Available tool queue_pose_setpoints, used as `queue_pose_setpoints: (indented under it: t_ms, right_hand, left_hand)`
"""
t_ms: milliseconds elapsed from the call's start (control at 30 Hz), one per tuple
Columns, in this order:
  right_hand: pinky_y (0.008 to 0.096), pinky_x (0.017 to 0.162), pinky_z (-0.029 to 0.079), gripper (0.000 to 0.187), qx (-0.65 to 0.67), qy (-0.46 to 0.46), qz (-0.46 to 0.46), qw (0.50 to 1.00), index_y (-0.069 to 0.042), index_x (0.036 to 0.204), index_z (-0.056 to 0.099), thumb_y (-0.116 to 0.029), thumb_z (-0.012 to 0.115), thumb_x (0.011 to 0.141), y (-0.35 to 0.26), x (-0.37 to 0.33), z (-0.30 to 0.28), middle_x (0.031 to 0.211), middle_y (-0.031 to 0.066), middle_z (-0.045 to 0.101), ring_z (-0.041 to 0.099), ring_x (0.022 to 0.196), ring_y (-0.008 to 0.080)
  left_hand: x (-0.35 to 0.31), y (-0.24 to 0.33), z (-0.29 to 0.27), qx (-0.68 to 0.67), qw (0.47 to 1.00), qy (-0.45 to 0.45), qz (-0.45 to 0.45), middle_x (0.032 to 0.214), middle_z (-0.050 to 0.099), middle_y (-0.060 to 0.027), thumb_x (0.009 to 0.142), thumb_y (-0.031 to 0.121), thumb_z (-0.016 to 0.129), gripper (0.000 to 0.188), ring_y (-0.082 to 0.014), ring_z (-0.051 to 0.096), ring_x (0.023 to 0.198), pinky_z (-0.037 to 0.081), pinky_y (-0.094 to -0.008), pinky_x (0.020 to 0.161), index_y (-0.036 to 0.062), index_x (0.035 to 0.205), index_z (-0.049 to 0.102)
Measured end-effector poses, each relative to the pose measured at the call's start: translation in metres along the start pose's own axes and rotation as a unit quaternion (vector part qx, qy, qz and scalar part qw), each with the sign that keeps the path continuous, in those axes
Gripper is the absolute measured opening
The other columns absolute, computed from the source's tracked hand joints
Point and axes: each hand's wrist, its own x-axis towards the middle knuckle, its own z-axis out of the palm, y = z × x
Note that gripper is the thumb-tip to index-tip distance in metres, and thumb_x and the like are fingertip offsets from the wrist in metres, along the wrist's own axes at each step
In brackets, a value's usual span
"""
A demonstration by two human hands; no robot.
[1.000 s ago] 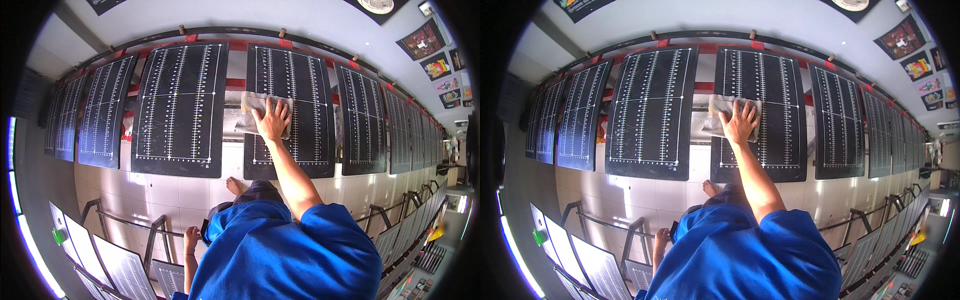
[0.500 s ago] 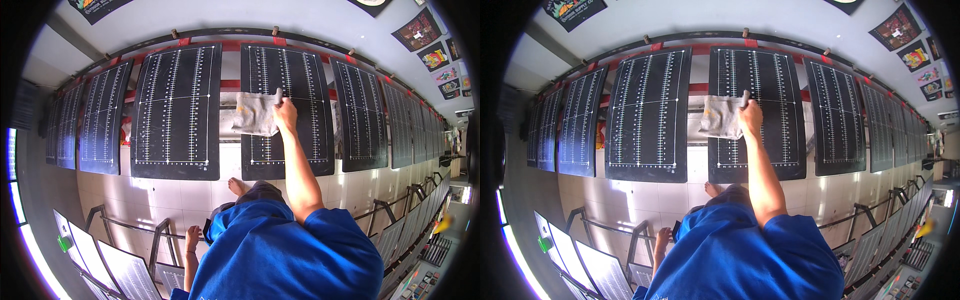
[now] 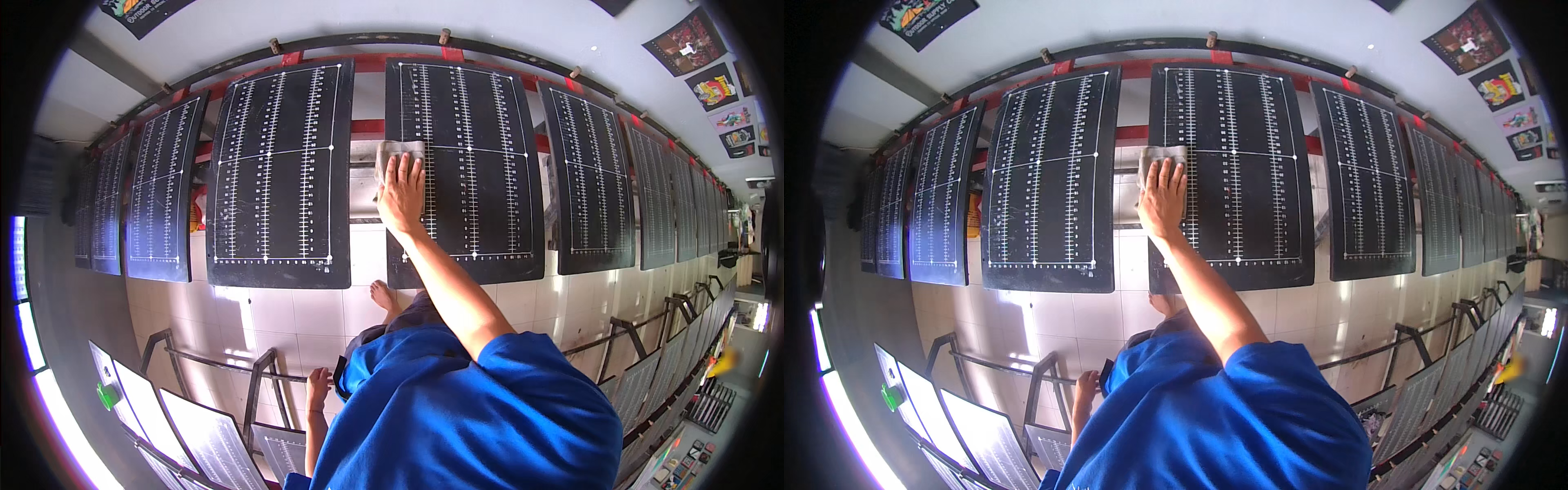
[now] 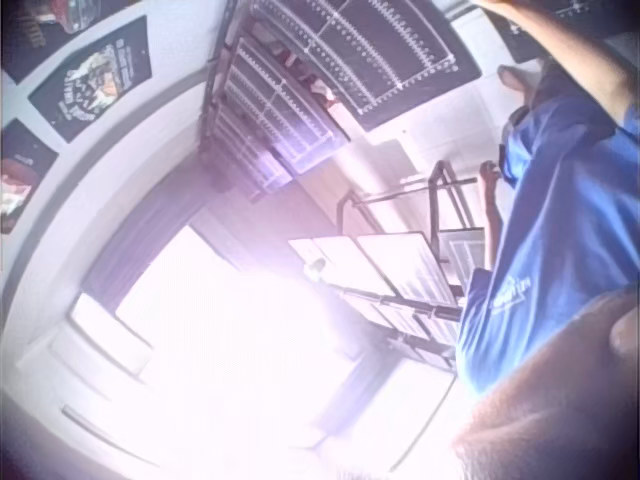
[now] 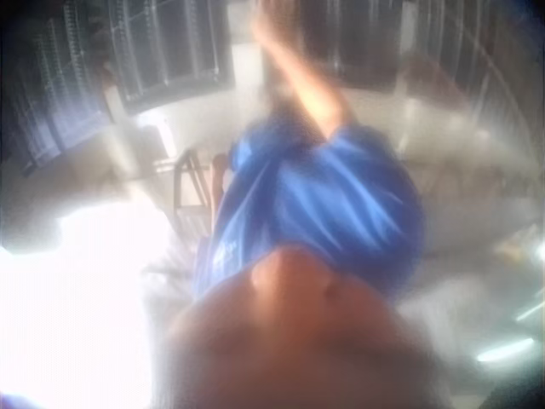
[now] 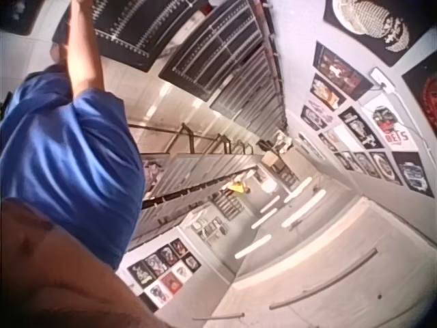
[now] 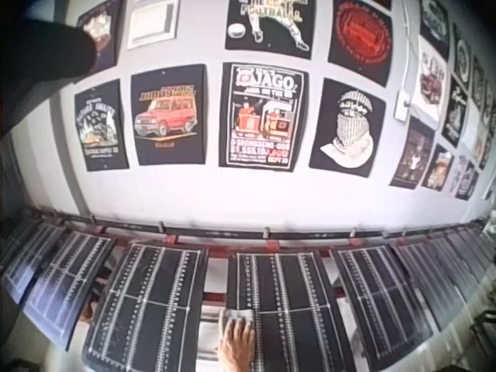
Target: The person cleans a large black printing screen by first scrubbing it with a soapy sponge and then wiping it dry with a cloth. They repeat this process on a second screen, using a green scoop to hold the soapy water.
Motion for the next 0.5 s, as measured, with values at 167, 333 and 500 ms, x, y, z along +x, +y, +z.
queue_pose_setpoints:
  t_ms: [167, 333, 500]
  right_hand:
    - [0.0421, 0.124, 0.028, 0.057, 0.024, -0.014, -0.115, 0.993, 0.003, 0.144, 0.047, -0.011, 0.062, 0.091, 0.051, -0.034, -0.024, 0.154, 0.0207, 0.044, 0.037, 0.146, 0.0377]
    - [0.0439, 0.113, 0.042, 0.057, -0.058, 0.002, -0.026, 0.998, -0.006, 0.142, 0.054, 0.0, 0.061, 0.085, 0.174, -0.133, -0.102, 0.146, 0.0177, 0.053, 0.047, 0.138, 0.0386]
    - [0.0422, 0.117, 0.037, 0.061, 0.099, 0.125, 0.208, 0.965, -0.007, 0.144, 0.053, 0.007, 0.053, 0.084, 0.236, -0.183, -0.085, 0.156, 0.0229, 0.039, 0.038, 0.144, 0.0394]
  left_hand:
    - [0.005, -0.017, 0.002, -0.007, 0.999, -0.015, -0.033, 0.097, 0.072, -0.0091, 0.1, 0.032, 0.057, 0.036, -0.0171, 0.07, 0.079, 0.054, -0.0316, 0.065, 0.0007, 0.117, 0.065]
    - [0.009, -0.028, -0.01, -0.024, 0.998, -0.017, -0.054, 0.095, 0.072, -0.0089, 0.1, 0.033, 0.056, 0.038, -0.0183, 0.07, 0.082, 0.055, -0.0331, 0.068, 0.0008, 0.119, 0.064]
    - [0.023, -0.003, -0.014, 0.077, 0.996, -0.05, 0.022, 0.094, 0.072, -0.0103, 0.1, 0.034, 0.057, 0.038, -0.0191, 0.07, 0.079, 0.055, -0.0309, 0.066, 0.0, 0.114, 0.068]
